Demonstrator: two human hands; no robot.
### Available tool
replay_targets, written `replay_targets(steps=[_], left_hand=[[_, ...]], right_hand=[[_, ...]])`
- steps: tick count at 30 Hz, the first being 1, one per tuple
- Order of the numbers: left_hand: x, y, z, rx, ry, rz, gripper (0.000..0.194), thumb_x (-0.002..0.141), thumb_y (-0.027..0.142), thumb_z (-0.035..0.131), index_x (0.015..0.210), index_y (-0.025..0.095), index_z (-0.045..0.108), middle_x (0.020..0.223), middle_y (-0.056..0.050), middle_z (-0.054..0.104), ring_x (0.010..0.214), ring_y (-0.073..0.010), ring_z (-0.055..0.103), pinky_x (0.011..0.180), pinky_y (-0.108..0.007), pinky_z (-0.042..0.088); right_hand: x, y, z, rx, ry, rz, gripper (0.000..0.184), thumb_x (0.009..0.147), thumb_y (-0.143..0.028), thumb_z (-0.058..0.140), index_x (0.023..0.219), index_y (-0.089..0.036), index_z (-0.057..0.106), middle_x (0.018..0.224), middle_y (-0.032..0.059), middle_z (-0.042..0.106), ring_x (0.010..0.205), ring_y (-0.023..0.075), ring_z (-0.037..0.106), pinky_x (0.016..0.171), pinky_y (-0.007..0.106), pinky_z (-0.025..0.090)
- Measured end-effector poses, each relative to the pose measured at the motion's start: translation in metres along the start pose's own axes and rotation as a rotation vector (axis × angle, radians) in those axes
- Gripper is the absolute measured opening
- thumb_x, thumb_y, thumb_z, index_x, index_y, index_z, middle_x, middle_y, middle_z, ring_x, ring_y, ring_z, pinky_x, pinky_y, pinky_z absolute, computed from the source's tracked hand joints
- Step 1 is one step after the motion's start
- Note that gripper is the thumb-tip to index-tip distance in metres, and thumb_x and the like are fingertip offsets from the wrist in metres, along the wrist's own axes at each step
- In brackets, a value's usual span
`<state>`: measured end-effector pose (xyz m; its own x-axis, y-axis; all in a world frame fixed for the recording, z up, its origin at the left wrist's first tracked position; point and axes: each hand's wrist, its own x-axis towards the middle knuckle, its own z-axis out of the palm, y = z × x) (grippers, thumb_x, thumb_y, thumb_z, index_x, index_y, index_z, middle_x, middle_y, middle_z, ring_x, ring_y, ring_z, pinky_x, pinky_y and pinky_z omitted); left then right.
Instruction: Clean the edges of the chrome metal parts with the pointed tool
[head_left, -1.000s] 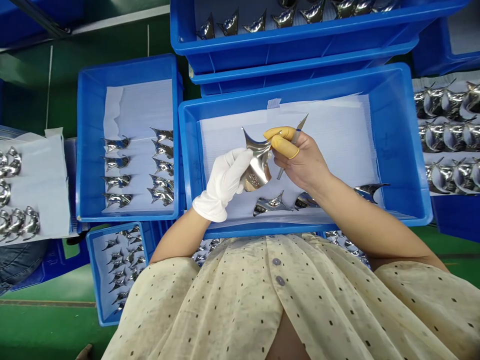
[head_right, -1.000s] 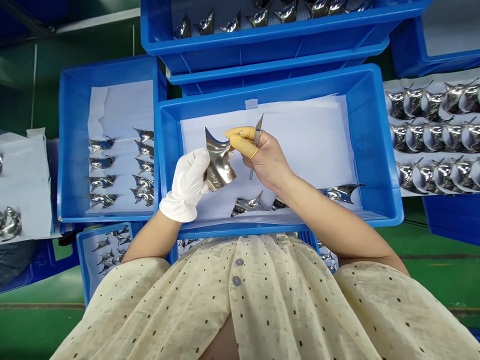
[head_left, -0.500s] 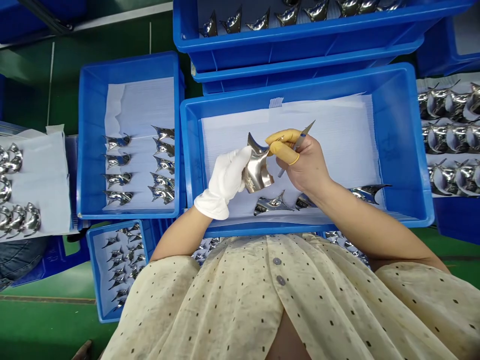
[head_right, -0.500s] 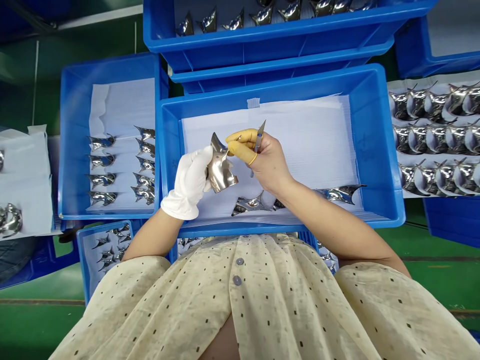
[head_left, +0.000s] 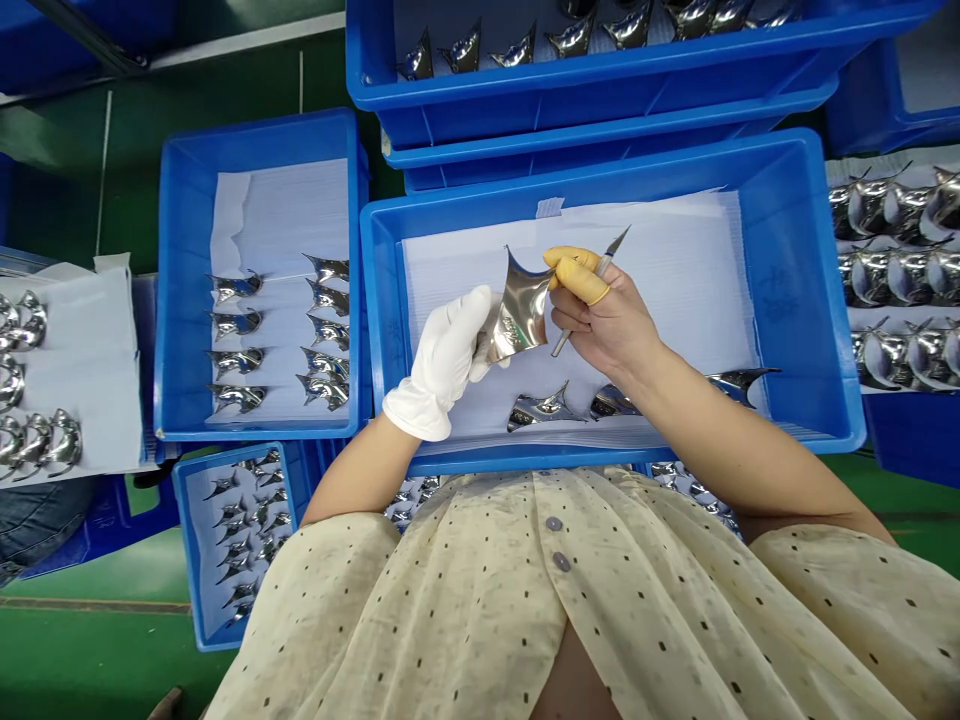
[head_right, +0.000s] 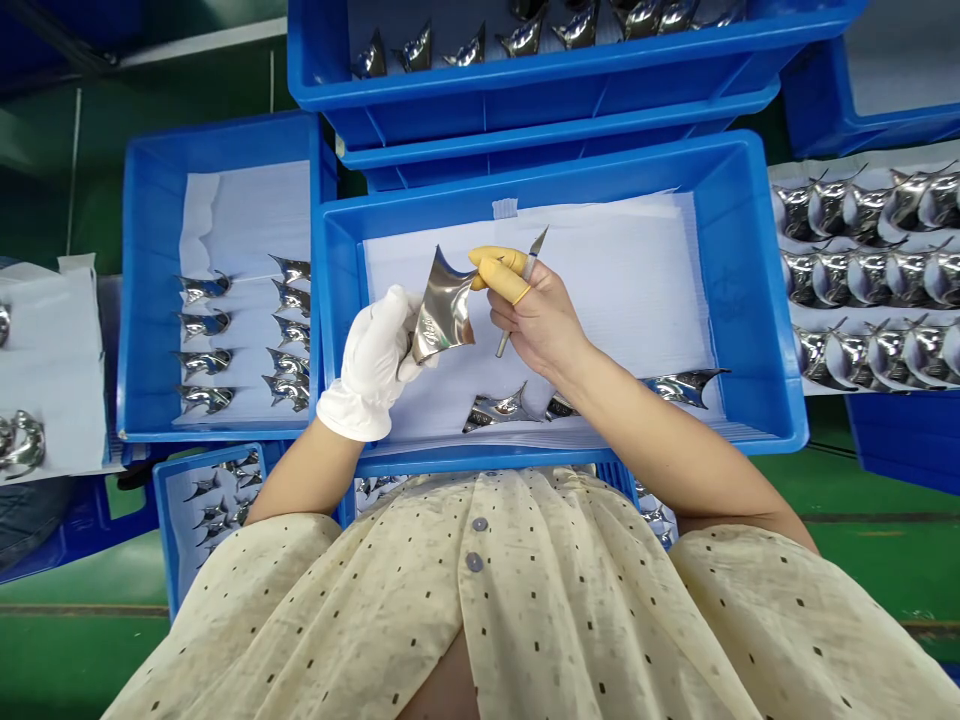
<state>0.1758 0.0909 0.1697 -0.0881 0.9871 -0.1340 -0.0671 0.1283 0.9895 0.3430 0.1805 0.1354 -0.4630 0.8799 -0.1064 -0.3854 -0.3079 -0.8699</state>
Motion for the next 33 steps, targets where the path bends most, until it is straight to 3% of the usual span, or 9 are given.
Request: replay_targets(steps=[5, 8, 10, 15, 21, 24, 27, 30, 33], left_hand=[[0.001, -0.006, 0.000, 0.125, 0.037, 0.045, 0.043, 0.071, 0.053, 0.094, 0.088, 0.021, 0.072, 0.073, -0.001, 0.071, 0.062, -0.0147, 0.065, 0.060, -0.029, 0.053], [-0.001, -0.009, 0.001, 0.189, 0.085, 0.068, 0.037, 0.086, 0.055, 0.082, 0.082, 0.021, 0.069, 0.072, -0.002, 0.072, 0.065, -0.0165, 0.066, 0.063, -0.031, 0.053], [-0.001, -0.010, 0.001, 0.189, 0.126, 0.110, 0.049, 0.097, 0.063, 0.067, 0.073, 0.021, 0.064, 0.065, -0.002, 0.066, 0.059, -0.0156, 0.061, 0.057, -0.031, 0.049], [0.000, -0.007, -0.002, 0.099, 0.131, 0.092, 0.050, 0.096, 0.070, 0.065, 0.081, 0.022, 0.065, 0.049, 0.004, 0.050, 0.038, -0.0107, 0.041, 0.042, -0.030, 0.033], [0.000, -0.002, -0.002, -0.004, 0.004, -0.028, 0.046, 0.085, 0.065, 0.082, 0.092, 0.021, 0.070, 0.053, 0.004, 0.060, 0.035, -0.0076, 0.042, 0.037, -0.025, 0.032], [0.002, -0.003, -0.002, -0.039, 0.090, 0.039, 0.045, 0.084, 0.062, 0.084, 0.093, 0.021, 0.069, 0.056, 0.004, 0.062, 0.036, -0.0072, 0.048, 0.036, -0.023, 0.032], [0.004, -0.005, -0.003, -0.102, 0.160, 0.139, 0.042, 0.086, 0.060, 0.083, 0.095, 0.021, 0.068, 0.060, 0.004, 0.066, 0.038, -0.0063, 0.051, 0.035, -0.021, 0.032], [0.007, -0.006, -0.004, -0.172, 0.147, 0.214, 0.041, 0.087, 0.058, 0.083, 0.094, 0.020, 0.068, 0.062, 0.004, 0.067, 0.038, -0.0051, 0.053, 0.035, -0.018, 0.032], [0.008, -0.006, -0.004, -0.219, 0.119, 0.236, 0.043, 0.086, 0.058, 0.084, 0.093, 0.020, 0.066, 0.062, 0.005, 0.067, 0.040, -0.0050, 0.055, 0.035, -0.016, 0.033]], right_hand=[[-0.011, -0.006, 0.006, -0.229, 0.074, -0.274, 0.035, 0.081, -0.054, 0.087, 0.095, -0.026, 0.071, 0.085, 0.0027, 0.067, 0.067, 0.0134, 0.057, 0.052, 0.030, 0.042], [-0.017, -0.009, 0.011, -0.279, 0.065, -0.336, 0.031, 0.080, -0.051, 0.090, 0.092, -0.028, 0.072, 0.091, 0.0050, 0.069, 0.083, 0.0195, 0.067, 0.065, 0.035, 0.053], [-0.018, -0.010, 0.012, -0.276, 0.057, -0.338, 0.030, 0.080, -0.050, 0.090, 0.091, -0.028, 0.073, 0.090, 0.0050, 0.069, 0.083, 0.0199, 0.068, 0.066, 0.036, 0.055], [-0.012, -0.005, 0.007, -0.226, 0.060, -0.302, 0.031, 0.082, -0.052, 0.087, 0.091, -0.027, 0.073, 0.086, 0.0045, 0.067, 0.073, 0.0162, 0.063, 0.056, 0.032, 0.047], [-0.004, 0.003, 0.000, -0.191, 0.012, -0.119, 0.041, 0.085, -0.058, 0.082, 0.109, -0.028, 0.071, 0.082, -0.0010, 0.064, 0.050, 0.0063, 0.031, 0.043, 0.026, 0.023], [-0.004, 0.002, 0.001, -0.121, -0.020, -0.046, 0.053, 0.080, -0.064, 0.085, 0.114, -0.027, 0.070, 0.088, -0.0013, 0.067, 0.049, 0.0047, 0.026, 0.043, 0.026, 0.018], [-0.008, 0.003, 0.006, -0.072, -0.098, 0.087, 0.058, 0.071, -0.065, 0.091, 0.102, -0.021, 0.070, 0.071, -0.0046, 0.056, 0.048, 0.0032, 0.022, 0.044, 0.025, 0.012], [-0.012, 0.007, 0.011, -0.081, -0.206, 0.197, 0.052, 0.068, -0.055, 0.095, 0.088, -0.017, 0.065, 0.058, -0.0094, 0.039, 0.048, 0.0025, 0.020, 0.045, 0.024, 0.009], [-0.015, 0.010, 0.014, -0.077, -0.240, 0.211, 0.049, 0.069, -0.048, 0.096, 0.087, -0.017, 0.064, 0.057, -0.0107, 0.037, 0.048, 0.0022, 0.021, 0.046, 0.024, 0.010]])
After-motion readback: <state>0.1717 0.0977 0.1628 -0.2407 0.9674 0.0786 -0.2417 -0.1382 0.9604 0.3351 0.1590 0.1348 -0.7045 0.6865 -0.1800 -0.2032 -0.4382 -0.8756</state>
